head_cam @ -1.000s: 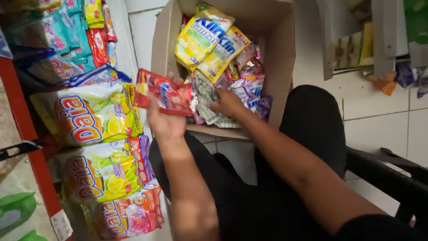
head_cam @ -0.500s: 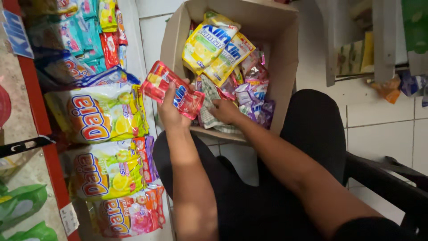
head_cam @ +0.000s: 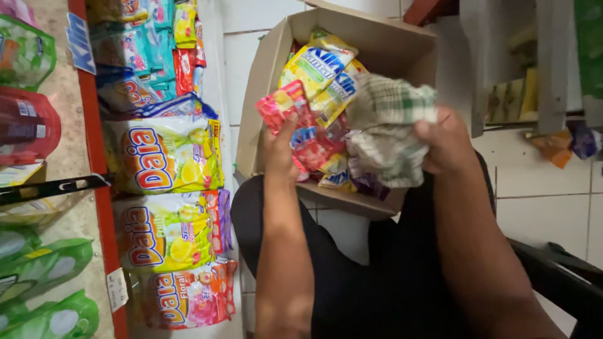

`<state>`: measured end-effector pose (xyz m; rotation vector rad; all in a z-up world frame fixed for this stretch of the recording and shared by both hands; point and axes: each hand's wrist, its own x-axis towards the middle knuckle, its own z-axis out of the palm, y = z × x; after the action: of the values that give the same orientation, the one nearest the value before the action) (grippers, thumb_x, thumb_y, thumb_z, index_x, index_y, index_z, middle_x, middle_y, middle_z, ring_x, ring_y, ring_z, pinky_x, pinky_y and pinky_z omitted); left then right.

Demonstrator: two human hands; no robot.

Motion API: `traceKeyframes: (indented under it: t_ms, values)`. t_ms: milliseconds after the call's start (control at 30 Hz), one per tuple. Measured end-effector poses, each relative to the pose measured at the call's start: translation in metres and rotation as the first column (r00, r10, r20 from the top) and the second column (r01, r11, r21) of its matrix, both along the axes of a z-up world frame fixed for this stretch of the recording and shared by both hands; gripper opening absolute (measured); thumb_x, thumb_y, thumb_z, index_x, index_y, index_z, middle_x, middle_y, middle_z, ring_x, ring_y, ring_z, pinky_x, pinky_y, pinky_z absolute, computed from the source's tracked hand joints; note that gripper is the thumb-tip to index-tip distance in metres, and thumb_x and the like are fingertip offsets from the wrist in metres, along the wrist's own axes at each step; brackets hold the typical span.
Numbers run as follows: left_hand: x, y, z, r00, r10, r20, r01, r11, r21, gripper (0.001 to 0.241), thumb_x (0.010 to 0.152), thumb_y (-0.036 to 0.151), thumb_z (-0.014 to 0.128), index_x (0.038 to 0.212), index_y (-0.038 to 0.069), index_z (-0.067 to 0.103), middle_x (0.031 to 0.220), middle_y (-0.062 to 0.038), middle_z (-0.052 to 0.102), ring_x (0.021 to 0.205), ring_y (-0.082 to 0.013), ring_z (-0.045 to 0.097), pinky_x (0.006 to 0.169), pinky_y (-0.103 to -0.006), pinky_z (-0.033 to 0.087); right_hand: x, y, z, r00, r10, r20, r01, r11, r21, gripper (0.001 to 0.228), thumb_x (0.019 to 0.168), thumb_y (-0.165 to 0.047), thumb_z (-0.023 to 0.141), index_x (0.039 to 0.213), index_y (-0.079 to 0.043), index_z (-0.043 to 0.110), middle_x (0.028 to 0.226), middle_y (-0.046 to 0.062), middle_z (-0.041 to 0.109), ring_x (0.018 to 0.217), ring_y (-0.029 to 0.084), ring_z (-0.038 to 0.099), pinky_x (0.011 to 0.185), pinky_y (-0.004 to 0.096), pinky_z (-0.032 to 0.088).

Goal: The person cleans merchandise with a cloth, scans items with a handheld scanner, and organizes them on retail shelves.

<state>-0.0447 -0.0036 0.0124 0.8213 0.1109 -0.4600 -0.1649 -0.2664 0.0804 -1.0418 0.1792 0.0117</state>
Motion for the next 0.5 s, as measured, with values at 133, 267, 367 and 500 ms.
traceKeyframes:
  t_ms: [133,267,367,500]
  values:
    - [-0.014,-0.017,0.005,0.989,-0.112,-0.101,0.067,0.928,-0.366,0.050,0.106,0.034,0.059,0.140,-0.003,0.054,0.123,-0.023,0.070,0.106,-0.0352,0.071,0.097,-0.0511,0.057,-0.015,0.010,0.055,0.970,0.236,-0.066,-0.222,0.734,-0.642,0.030,0.104,-0.026,0.062,0.110,0.003,0.070,0.100,0.013,0.074,0.087,0.026,0.069,0.082,0.041,0.056]
    - [-0.021,-0.020,0.011,0.977,-0.160,-0.138,0.096,0.917,-0.387,0.055,0.108,0.038,0.054,0.145,-0.003,0.050,0.134,-0.019,0.066,0.121,-0.0324,0.065,0.108,-0.0473,0.051,-0.027,0.041,0.099,0.815,0.525,0.247,0.012,0.410,-0.912,0.034,0.104,-0.029,0.051,0.094,-0.003,0.070,0.098,0.020,0.073,0.085,0.039,0.070,0.080,0.047,0.050]
    - [-0.033,-0.028,0.019,0.970,-0.200,-0.135,0.133,0.910,-0.392,0.056,0.109,0.036,0.052,0.152,0.000,0.046,0.146,-0.015,0.058,0.133,-0.0279,0.057,0.114,-0.0417,0.045,0.015,0.089,0.076,0.857,0.438,-0.270,-0.285,-0.032,-0.958,0.056,0.098,-0.043,0.056,0.062,-0.002,0.068,0.061,0.021,0.064,0.062,0.041,0.064,0.070,0.048,0.051]
    - [-0.042,-0.038,0.027,0.975,-0.216,-0.060,0.168,0.881,-0.442,0.062,0.110,0.043,0.048,0.159,0.006,0.038,0.155,-0.012,0.049,0.141,-0.0257,0.050,0.120,-0.0421,0.039,0.056,0.111,0.041,0.970,0.202,0.133,0.109,0.124,-0.986,0.056,0.108,-0.039,0.041,0.081,-0.001,0.071,0.075,0.023,0.068,0.071,0.044,0.066,0.070,0.052,0.051]
